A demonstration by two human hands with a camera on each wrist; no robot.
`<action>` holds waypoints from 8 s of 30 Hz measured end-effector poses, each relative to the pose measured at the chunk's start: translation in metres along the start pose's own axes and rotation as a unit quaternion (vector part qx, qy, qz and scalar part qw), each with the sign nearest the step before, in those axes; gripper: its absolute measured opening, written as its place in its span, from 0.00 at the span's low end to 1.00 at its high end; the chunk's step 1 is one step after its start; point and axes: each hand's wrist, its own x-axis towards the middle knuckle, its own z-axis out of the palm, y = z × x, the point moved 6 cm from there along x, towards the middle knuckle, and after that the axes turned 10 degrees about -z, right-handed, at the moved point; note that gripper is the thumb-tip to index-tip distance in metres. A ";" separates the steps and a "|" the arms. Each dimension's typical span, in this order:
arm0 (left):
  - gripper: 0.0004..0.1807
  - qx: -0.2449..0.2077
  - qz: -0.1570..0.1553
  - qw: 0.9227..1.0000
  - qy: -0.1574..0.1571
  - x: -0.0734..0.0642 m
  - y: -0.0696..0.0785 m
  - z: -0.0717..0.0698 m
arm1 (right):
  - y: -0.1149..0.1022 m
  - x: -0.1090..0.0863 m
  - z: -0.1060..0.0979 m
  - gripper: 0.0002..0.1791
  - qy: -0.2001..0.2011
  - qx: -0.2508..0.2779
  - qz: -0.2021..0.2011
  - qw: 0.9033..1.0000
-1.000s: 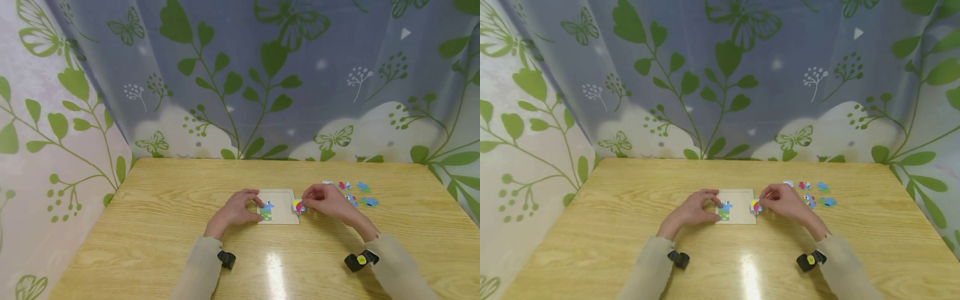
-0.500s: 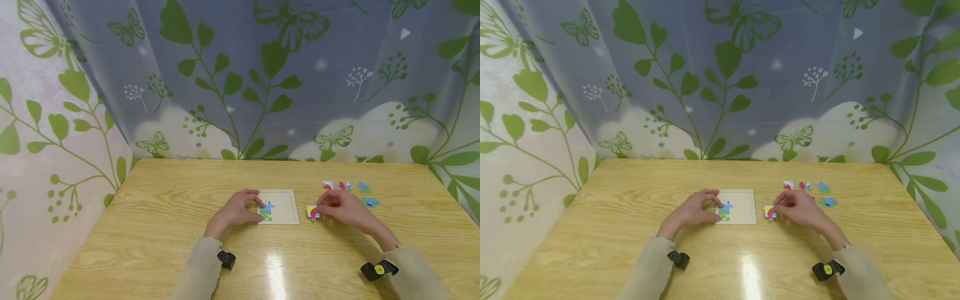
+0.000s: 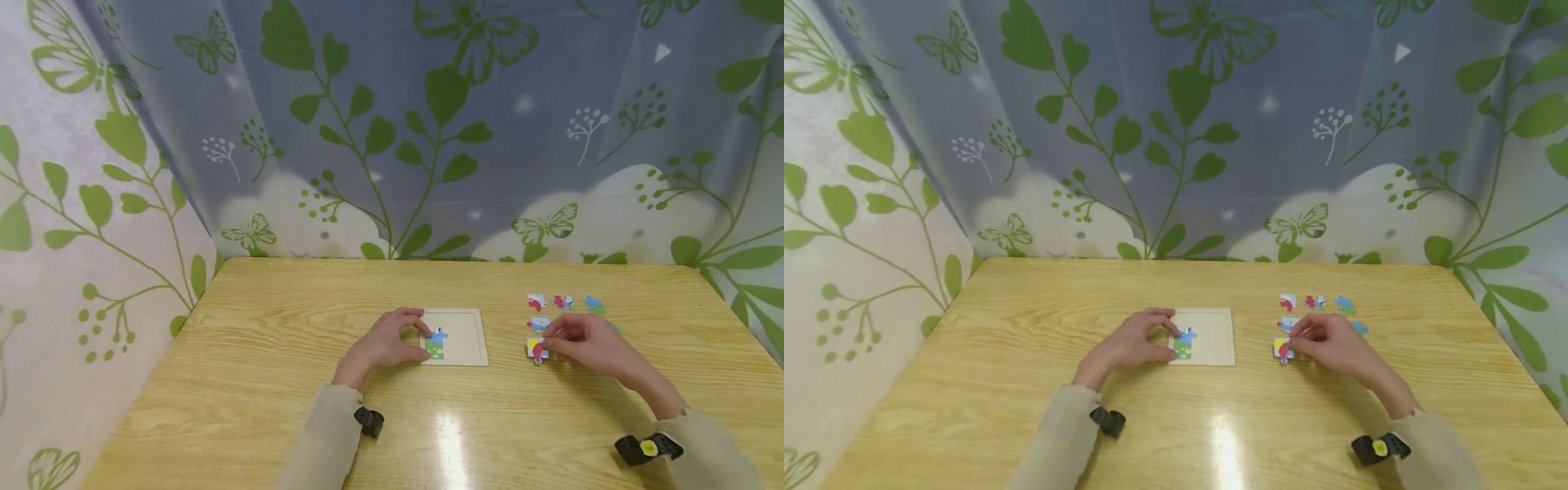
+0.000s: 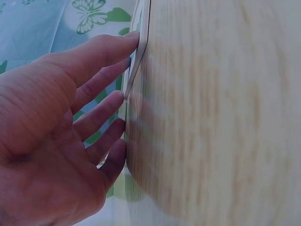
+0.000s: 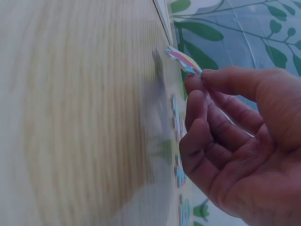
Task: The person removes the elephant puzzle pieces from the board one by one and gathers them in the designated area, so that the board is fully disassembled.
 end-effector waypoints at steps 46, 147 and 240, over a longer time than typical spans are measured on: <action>0.21 0.001 0.002 1.000 0.005 0.000 -0.001 0.000 | 0.007 -0.001 -0.004 0.13 0.010 -0.046 -0.006 0.999; 0.35 0.016 -0.036 0.999 0.017 0.007 -0.007 -0.004 | -0.083 0.101 0.110 0.07 -0.055 -0.042 -0.132 0.989; 0.34 0.009 -0.023 1.000 0.015 0.006 -0.005 -0.003 | -0.020 0.000 0.008 0.10 0.009 0.024 -0.085 0.996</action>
